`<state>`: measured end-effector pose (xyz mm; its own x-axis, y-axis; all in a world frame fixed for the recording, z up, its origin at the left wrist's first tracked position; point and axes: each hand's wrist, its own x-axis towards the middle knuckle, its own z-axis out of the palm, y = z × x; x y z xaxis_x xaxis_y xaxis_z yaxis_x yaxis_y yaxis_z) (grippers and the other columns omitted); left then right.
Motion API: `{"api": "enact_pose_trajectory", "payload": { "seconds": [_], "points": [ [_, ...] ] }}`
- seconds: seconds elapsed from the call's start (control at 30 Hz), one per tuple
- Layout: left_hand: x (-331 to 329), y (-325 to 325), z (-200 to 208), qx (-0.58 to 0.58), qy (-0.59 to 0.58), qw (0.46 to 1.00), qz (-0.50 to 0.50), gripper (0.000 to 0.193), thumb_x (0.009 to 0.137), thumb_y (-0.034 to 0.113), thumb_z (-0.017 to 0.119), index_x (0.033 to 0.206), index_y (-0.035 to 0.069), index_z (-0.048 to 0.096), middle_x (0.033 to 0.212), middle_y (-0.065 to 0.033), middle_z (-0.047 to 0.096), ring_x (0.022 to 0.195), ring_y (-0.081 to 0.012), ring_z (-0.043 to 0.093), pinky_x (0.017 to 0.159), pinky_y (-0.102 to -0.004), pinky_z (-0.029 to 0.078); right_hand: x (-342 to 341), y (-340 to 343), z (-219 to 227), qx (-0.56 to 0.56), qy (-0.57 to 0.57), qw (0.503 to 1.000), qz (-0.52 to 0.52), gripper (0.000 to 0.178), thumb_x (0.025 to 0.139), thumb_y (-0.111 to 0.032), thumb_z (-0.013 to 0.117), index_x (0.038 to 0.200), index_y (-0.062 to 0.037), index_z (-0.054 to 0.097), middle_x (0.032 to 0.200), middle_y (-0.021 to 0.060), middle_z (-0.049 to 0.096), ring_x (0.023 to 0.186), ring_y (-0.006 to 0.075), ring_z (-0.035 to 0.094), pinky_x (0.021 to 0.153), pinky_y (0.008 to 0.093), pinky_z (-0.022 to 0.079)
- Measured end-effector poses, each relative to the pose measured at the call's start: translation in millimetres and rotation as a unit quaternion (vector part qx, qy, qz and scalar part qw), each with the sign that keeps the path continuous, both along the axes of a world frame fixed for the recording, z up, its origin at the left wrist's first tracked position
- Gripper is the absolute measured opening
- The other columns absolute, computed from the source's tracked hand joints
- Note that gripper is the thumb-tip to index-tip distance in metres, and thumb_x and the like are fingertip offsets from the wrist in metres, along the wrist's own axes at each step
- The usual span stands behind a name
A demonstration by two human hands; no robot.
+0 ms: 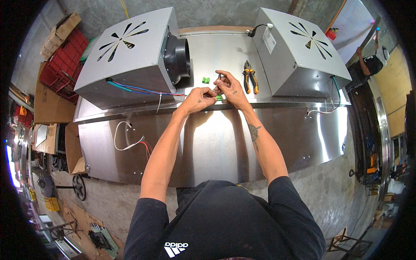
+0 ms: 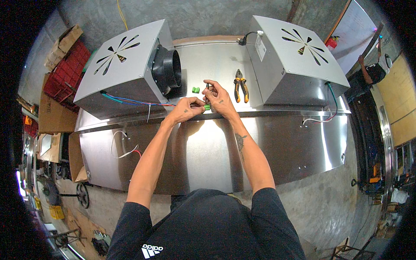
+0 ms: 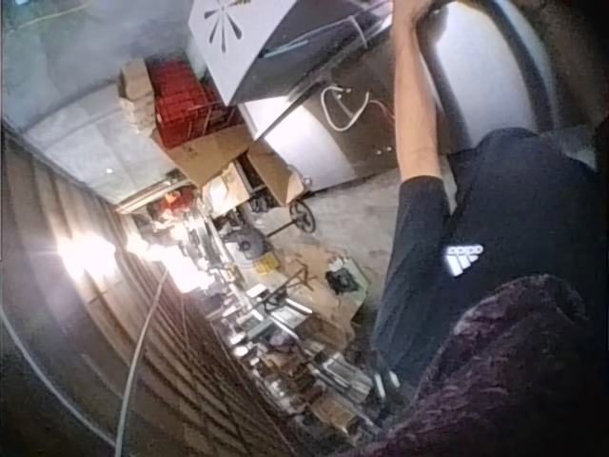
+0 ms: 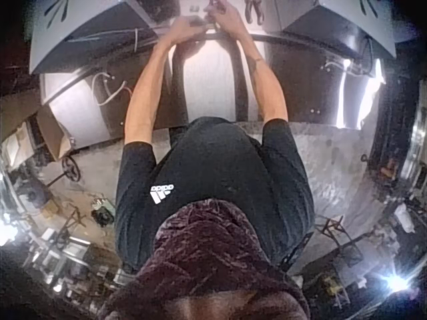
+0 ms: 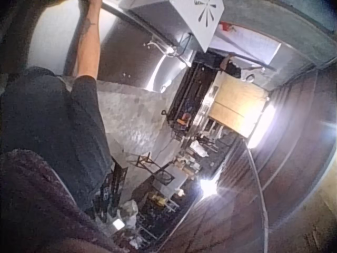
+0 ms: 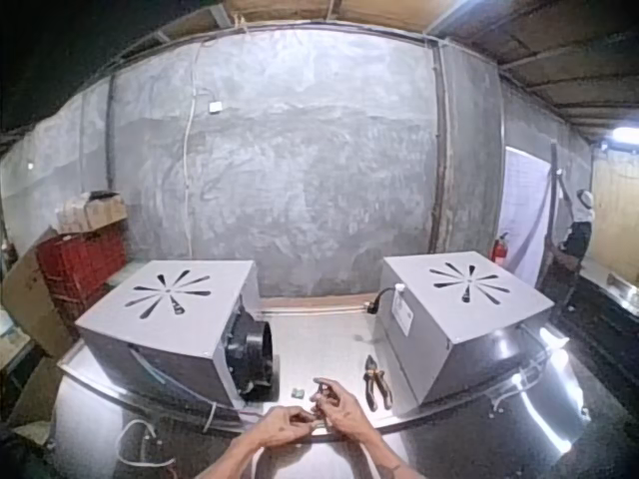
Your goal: The person strips insulation from several colored wires using wire cutters and then inserts the exposed ends into green terminal blocks. The person repeats this process for multiple wires, securing each connection by hand.
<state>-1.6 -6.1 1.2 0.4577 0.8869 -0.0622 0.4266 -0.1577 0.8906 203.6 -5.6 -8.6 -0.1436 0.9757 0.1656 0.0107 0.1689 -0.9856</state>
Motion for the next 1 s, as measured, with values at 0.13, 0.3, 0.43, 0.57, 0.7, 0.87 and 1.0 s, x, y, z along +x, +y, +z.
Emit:
{"api": "enact_pose_trajectory", "payload": {
  "seconds": [0.13,0.3,0.43,0.57,0.7,0.87,1.0],
  "points": [
    [-1,-1,1,-0.009,-0.004,1.0,-0.002,0.031,0.093,0.02,0.081,0.111,-0.005,0.079,0.1,-0.0115,0.08,0.093,-0.0155,0.073,0.089,-0.0335,0.058,-2,-1,2,0.005,-0.021,1.0,-0.016,0.046,0.106,-0.018,0.072,0.148,-0.0044,0.061,0.099,0.0035,0.065,0.083,0.0111,0.065,0.074,0.028,0.055],
    [-3,1,-4,-0.01,-0.009,1.0,-0.001,0.029,0.093,0.019,0.08,0.11,-0.005,0.079,0.1,-0.0113,0.079,0.093,-0.0154,0.072,0.089,-0.0332,0.058,-4,-3,5,-0.012,-0.017,1.0,-0.017,0.045,0.104,-0.019,0.075,0.146,-0.0064,0.064,0.098,0.0017,0.062,0.081,0.0104,0.063,0.071,0.0274,0.054],
    [0,1,-2,-0.011,-0.007,1.0,-0.001,0.028,0.092,0.018,0.08,0.109,-0.004,0.08,0.1,-0.0107,0.08,0.094,-0.0162,0.072,0.09,-0.0344,0.057,-2,-1,6,-0.006,-0.044,0.999,-0.008,0.043,0.104,-0.019,0.075,0.145,-0.0081,0.066,0.097,0.0016,0.063,0.081,0.0103,0.063,0.071,0.0279,0.054],
    [0,1,-1,-0.006,0.013,1.0,0.004,0.028,0.09,0.019,0.08,0.108,-0.002,0.081,0.098,-0.0105,0.08,0.094,-0.017,0.072,0.091,-0.0358,0.057,-2,1,6,-0.002,-0.023,1.0,0.02,0.042,0.106,-0.02,0.073,0.146,-0.0089,0.066,0.095,0.0026,0.067,0.082,0.0101,0.064,0.073,0.0284,0.055],
    [0,4,-3,-0.002,0.003,1.0,0.002,0.028,0.09,0.021,0.081,0.107,-0.001,0.081,0.097,-0.0105,0.08,0.093,-0.017,0.071,0.091,-0.035,0.057,4,4,1,-0.02,0.021,0.998,0.052,0.044,0.106,-0.024,0.075,0.146,-0.009,0.065,0.097,0.0025,0.067,0.086,0.0101,0.063,0.076,0.0281,0.056],
    [0,3,-3,0.001,0.0,1.0,0.004,0.028,0.091,0.021,0.08,0.106,-0.003,0.081,0.097,-0.0105,0.08,0.093,-0.0167,0.071,0.09,-0.0355,0.056,-3,-2,9,-0.01,-0.025,1.0,0.001,0.04,0.106,-0.023,0.073,0.143,-0.0074,0.067,0.095,0.003,0.069,0.082,0.0104,0.063,0.076,0.0284,0.056],
    [1,0,6,-0.006,0.012,1.0,0.002,0.028,0.092,0.02,0.08,0.106,-0.003,0.081,0.097,-0.0108,0.08,0.093,-0.0165,0.071,0.09,-0.0358,0.056,3,1,5,-0.016,-0.023,1.0,0.01,0.044,0.105,-0.026,0.076,0.144,-0.007,0.066,0.099,0.0041,0.07,0.085,0.0103,0.063,0.077,0.028,0.057]
  ]
}}
